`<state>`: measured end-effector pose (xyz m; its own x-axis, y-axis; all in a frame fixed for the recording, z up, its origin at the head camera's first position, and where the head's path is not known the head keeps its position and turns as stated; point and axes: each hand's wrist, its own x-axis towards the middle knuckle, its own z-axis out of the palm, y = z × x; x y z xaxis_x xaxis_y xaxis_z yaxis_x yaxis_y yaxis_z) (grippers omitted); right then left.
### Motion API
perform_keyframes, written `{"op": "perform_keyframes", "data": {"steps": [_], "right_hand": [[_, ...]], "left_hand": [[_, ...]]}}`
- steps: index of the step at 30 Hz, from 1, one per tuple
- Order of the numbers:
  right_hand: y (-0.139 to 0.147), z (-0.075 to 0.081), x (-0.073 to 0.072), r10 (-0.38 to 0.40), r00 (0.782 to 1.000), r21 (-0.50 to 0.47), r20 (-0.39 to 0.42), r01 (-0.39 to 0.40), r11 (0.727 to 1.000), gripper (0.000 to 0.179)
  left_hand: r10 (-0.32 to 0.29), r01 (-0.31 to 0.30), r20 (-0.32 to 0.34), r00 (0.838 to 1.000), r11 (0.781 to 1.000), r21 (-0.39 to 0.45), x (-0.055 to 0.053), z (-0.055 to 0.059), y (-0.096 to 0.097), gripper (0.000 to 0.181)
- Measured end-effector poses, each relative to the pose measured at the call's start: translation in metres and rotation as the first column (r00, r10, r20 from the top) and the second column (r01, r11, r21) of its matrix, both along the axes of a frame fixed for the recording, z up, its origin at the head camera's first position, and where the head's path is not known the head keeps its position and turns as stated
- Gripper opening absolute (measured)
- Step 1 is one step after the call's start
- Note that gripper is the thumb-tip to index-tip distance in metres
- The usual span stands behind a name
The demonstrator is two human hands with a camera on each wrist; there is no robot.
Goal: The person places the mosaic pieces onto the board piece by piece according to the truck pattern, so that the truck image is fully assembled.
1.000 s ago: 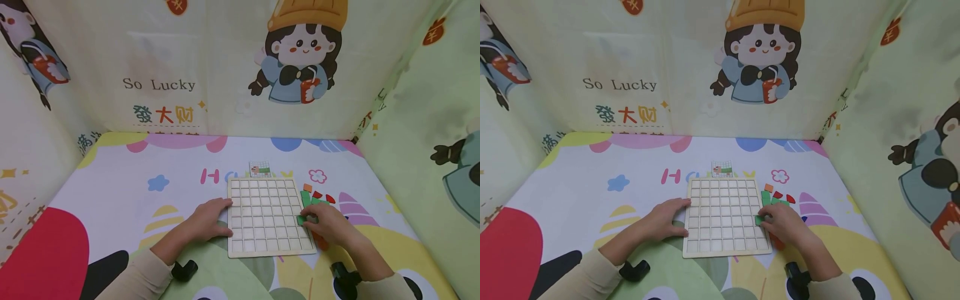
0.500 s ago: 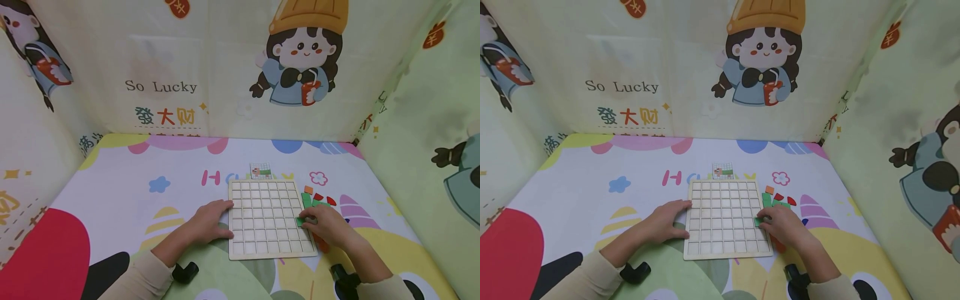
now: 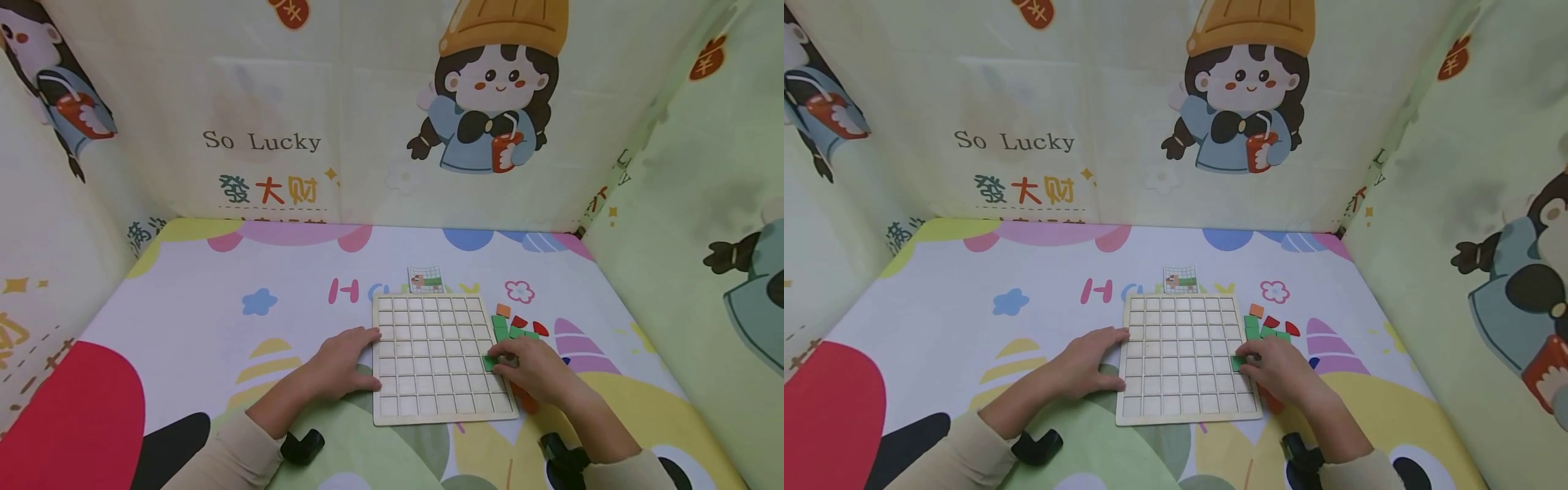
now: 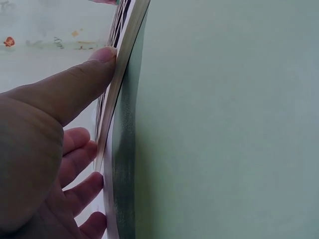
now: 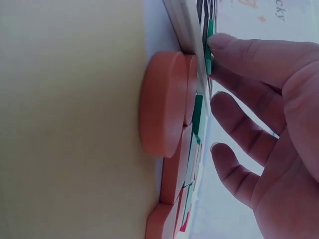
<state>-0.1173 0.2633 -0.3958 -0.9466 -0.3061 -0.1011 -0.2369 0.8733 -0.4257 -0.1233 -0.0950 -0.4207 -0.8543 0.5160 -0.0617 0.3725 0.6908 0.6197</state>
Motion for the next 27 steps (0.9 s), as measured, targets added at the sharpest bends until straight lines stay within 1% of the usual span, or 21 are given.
{"op": "perform_keyframes", "data": {"steps": [2, 5, 9, 14, 18, 22, 27], "right_hand": [[0.002, -0.001, 0.000, 0.003, 1.000, -0.015, 0.001, -0.003, 1.000, 0.020], [0.005, 0.000, 0.000, -0.015, 1.000, -0.048, 0.002, 0.015, 0.999, 0.023], [0.012, 0.003, 0.001, -0.062, 0.998, -0.071, -0.013, 0.061, 0.996, 0.031], [0.021, 0.007, 0.000, -0.092, 0.995, -0.048, -0.035, 0.090, 0.995, 0.037], [0.024, 0.006, -0.001, -0.100, 0.995, -0.032, -0.021, 0.099, 0.995, 0.040], [0.026, 0.002, -0.002, -0.092, 0.996, -0.032, -0.001, 0.091, 0.995, 0.041], [0.028, -0.003, -0.002, -0.069, 0.998, -0.012, -0.009, 0.069, 0.998, 0.042]], "left_hand": [[-0.006, 0.006, -0.009, 1.000, 1.000, 0.002, 0.000, 0.000, 0.000, 0.075], [-0.015, 0.015, -0.018, 1.000, 1.000, 0.001, 0.000, 0.000, -0.001, 0.075], [-0.017, 0.017, -0.016, 1.000, 1.000, 0.001, 0.000, 0.000, -0.001, 0.075], [-0.012, 0.012, -0.006, 1.000, 1.000, -0.001, 0.000, 0.000, 0.000, 0.075], [-0.009, 0.009, -0.009, 1.000, 1.000, -0.014, 0.000, 0.000, 0.000, 0.076], [-0.009, 0.009, -0.008, 1.000, 1.000, -0.015, -0.001, 0.000, 0.000, 0.075], [-0.011, 0.011, -0.006, 1.000, 1.000, -0.013, -0.001, -0.001, 0.000, 0.075]]}}
